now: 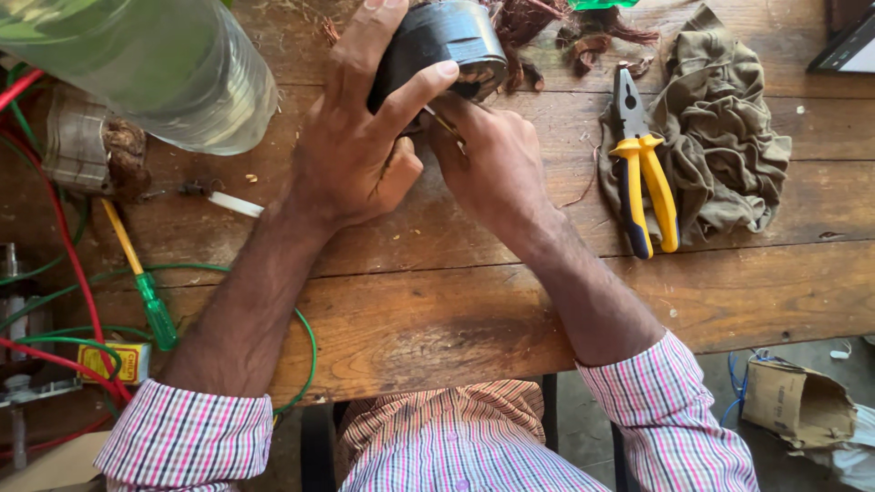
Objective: The person holds an electric motor stator on a wooden workbench and uses a screwdriver to pry and scrape material from the slots between the copper windings, working around the inside of the motor and pulling loosened fibers and wire out by hand.
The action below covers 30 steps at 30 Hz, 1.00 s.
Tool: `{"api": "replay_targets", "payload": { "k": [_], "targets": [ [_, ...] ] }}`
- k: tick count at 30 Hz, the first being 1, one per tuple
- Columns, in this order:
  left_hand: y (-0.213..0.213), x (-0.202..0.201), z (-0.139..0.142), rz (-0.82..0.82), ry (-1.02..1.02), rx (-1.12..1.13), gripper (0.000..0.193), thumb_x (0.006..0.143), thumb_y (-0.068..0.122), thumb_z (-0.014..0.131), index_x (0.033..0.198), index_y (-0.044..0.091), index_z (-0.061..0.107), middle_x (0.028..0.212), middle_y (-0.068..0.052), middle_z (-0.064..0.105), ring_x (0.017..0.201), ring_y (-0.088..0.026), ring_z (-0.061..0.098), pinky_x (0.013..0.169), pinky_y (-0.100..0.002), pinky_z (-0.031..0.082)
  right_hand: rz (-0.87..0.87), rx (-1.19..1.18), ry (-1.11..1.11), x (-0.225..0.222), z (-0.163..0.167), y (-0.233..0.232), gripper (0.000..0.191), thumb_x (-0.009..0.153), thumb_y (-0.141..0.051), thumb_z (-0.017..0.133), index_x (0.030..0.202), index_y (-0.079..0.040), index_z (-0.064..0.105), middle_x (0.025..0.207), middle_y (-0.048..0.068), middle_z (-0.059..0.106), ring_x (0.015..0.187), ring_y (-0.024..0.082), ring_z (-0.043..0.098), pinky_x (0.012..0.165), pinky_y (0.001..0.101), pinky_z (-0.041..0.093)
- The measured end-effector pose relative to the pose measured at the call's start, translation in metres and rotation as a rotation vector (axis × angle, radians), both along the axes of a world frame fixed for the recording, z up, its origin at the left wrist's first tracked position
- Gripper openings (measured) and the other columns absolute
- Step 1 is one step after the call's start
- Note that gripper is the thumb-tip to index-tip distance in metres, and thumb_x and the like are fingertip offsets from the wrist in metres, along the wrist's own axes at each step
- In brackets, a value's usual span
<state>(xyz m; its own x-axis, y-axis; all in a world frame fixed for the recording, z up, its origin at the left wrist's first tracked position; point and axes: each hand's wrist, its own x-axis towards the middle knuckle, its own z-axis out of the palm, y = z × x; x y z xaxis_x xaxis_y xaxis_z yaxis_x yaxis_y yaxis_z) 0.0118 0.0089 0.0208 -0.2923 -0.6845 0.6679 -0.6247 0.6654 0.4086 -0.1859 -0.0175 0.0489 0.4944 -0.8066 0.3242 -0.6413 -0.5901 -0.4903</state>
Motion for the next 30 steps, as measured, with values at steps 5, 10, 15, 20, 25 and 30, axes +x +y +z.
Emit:
{"api": "replay_targets", "payload": {
  "k": [5,10,15,20,25,30],
  "targets": [
    [-0.001,0.0,-0.001,-0.012,0.007,0.0,0.066,0.089,0.01,0.062,0.153,0.021,0.05,0.165,-0.019,0.025,0.157,-0.043,0.026,0.133,-0.054,0.03,-0.018,-0.038,0.014,0.002,-0.006,-0.006,0.013,0.1,-0.016,0.068,0.109,-0.007,0.068,0.081,0.017,0.074,0.07,0.037,0.072,0.062,0.0493,0.055],
    [0.0,0.0,-0.002,-0.013,0.009,0.0,0.066,0.092,0.009,0.062,0.155,0.022,0.05,0.166,-0.018,0.023,0.159,-0.042,0.024,0.132,-0.052,0.03,-0.031,-0.05,0.178,0.003,-0.017,-0.011,0.032,0.102,-0.017,0.067,0.124,0.003,0.055,0.079,0.015,0.073,0.058,0.03,0.072,0.05,0.0412,0.055],
    [-0.001,0.0,-0.001,-0.002,-0.011,-0.011,0.066,0.091,0.01,0.063,0.154,0.021,0.05,0.166,-0.017,0.023,0.158,-0.042,0.024,0.132,-0.053,0.028,-0.006,-0.136,0.276,0.005,-0.028,-0.011,0.056,0.097,-0.016,0.067,0.14,0.009,0.04,0.074,0.015,0.071,0.058,0.031,0.069,0.046,0.0419,0.052],
    [-0.001,0.001,0.0,-0.009,0.002,-0.005,0.065,0.091,0.013,0.063,0.154,0.021,0.051,0.165,-0.018,0.024,0.158,-0.043,0.024,0.132,-0.053,0.029,-0.06,-0.189,0.175,0.009,-0.032,-0.011,0.045,0.102,-0.021,0.069,0.131,0.005,0.047,0.079,0.013,0.073,0.058,0.03,0.07,0.048,0.0435,0.052],
    [-0.001,-0.001,0.0,-0.003,-0.005,-0.003,0.064,0.091,0.013,0.063,0.154,0.021,0.051,0.165,-0.019,0.024,0.158,-0.044,0.024,0.134,-0.054,0.029,-0.037,-0.165,0.178,0.006,-0.028,-0.008,0.044,0.099,-0.025,0.071,0.127,0.003,0.051,0.077,0.014,0.072,0.06,0.033,0.07,0.051,0.0455,0.053],
    [-0.001,0.0,-0.001,-0.004,-0.002,-0.013,0.062,0.094,0.013,0.061,0.155,0.021,0.051,0.165,-0.018,0.024,0.158,-0.043,0.025,0.132,-0.053,0.029,-0.076,-0.059,-0.002,0.011,-0.021,-0.007,0.034,0.101,-0.023,0.069,0.123,0.0,0.056,0.077,0.013,0.073,0.062,0.032,0.071,0.055,0.0446,0.056]
  ]
}}
